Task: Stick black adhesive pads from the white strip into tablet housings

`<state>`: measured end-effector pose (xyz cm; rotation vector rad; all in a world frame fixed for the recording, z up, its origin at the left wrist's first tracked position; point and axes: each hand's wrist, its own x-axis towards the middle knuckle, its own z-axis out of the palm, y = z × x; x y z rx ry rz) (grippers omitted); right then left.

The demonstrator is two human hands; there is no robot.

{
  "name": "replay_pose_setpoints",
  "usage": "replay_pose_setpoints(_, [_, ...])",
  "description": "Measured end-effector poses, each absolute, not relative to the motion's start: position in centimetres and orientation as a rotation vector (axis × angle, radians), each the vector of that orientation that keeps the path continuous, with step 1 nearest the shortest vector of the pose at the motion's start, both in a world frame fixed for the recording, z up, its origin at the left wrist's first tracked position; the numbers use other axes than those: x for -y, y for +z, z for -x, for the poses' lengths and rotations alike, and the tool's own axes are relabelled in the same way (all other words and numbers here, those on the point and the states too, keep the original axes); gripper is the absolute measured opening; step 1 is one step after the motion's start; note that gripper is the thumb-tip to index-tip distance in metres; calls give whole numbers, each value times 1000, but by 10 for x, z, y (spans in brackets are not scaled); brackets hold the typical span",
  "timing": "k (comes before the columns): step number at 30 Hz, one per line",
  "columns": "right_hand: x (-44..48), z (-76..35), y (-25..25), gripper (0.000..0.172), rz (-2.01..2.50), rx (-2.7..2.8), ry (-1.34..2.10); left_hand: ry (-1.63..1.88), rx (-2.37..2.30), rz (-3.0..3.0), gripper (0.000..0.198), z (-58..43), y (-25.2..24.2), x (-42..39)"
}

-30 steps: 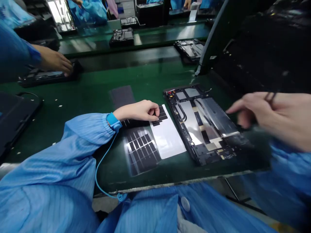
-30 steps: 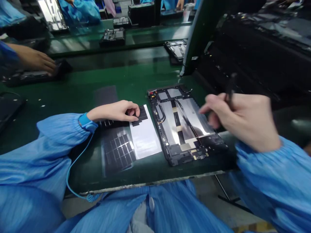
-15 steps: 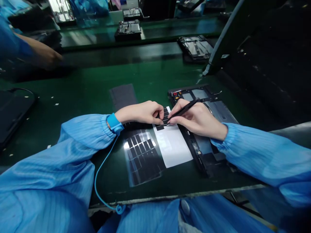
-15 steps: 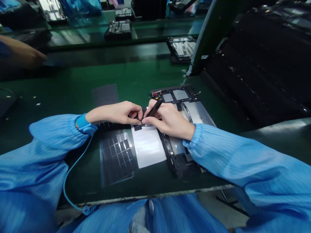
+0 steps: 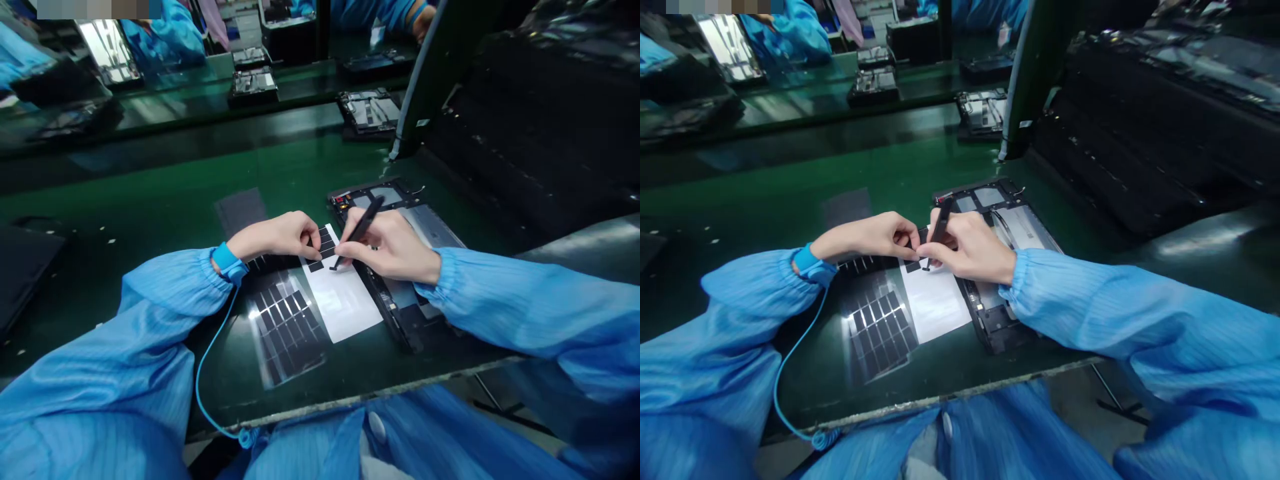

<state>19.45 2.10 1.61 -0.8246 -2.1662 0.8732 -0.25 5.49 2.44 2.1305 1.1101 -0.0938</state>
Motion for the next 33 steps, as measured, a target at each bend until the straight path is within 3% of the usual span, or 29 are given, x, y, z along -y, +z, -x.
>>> replay_pose_setpoints(3, [-13, -209, 17, 17, 897, 1928, 815, 44, -1063, -2242, 17, 0, 22, -45])
replay_pose_setpoints(9, [-2, -220, 1, 24, 977, 1697, 772, 969, -894, -2423, 5, -20, 2, -11])
replay_pose_setpoints(13, [-1, -218, -3, 24, 961, 1763, 714, 928, -757, -2417, 13, -25, -10, -8])
replay_pose_setpoints(33, [-6, -222, -4, 23, 849, 1896, 641, 757, -647, -2418, 15, -23, -11, -11])
